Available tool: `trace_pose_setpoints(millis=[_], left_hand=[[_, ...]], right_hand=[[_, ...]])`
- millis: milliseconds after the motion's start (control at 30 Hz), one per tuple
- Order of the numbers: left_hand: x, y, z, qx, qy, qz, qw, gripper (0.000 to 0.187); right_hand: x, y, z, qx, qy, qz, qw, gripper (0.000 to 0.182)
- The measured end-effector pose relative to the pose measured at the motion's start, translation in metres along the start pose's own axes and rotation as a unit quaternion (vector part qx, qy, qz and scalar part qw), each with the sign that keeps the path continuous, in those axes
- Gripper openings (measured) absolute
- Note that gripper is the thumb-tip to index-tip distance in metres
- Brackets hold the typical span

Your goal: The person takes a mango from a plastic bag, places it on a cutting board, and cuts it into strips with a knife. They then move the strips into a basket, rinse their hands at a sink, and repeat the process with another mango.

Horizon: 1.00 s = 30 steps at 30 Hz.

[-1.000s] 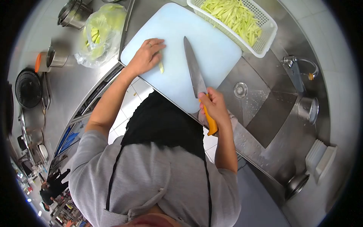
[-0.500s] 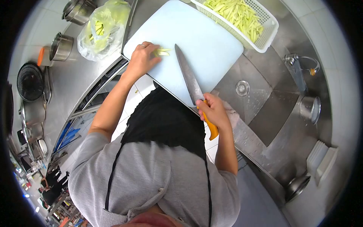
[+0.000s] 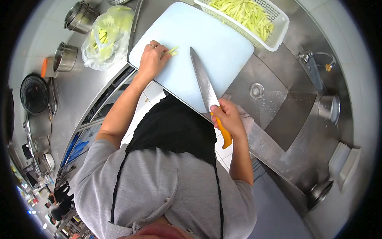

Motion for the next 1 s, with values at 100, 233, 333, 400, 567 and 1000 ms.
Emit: trace_pose_setpoints(millis=[100,233,333,400,567,1000], left_hand=[[0.007,0.004,-0.003,-0.037,-0.039,-0.076,0.996,0.022],[0.008,0.006,-0.007,-0.070,-0.065,-0.116,0.989,0.026],[-0.003,0.004,0.002,-0.003,-0.082,-0.114,0.990,0.028],[-0.009,0.000,0.011,0.085,-0.056,-0.091,0.991,0.030],[0.004,0.015,0.001,0.014,-0.040,-0.113,0.993,0.026],[0.005,0.027,-0.001,-0.034,-0.076,-0.114,0.990,0.023]], right_hand=[[0.000,-0.004,0.008,0.007,-0.009,-0.001,1.000,0.018],[0.007,-0.010,0.011,0.032,-0.013,-0.029,0.999,0.020],[0.007,-0.009,0.018,0.029,-0.006,-0.031,0.999,0.020],[0.006,-0.010,0.017,0.041,-0.018,-0.038,0.998,0.020],[0.007,-0.010,0.009,0.064,-0.015,-0.052,0.996,0.021],[0.038,0.033,-0.007,0.060,-0.009,-0.063,0.996,0.022]])
Point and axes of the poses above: each hand's wrist, its own y-axis towards the middle knuckle, its own x-axis out of the palm, z = x × y, the point moved 6 cm from there along y, towards the middle knuckle, and after that the axes turned 14 degrees about -x, right-handed, at the moved point
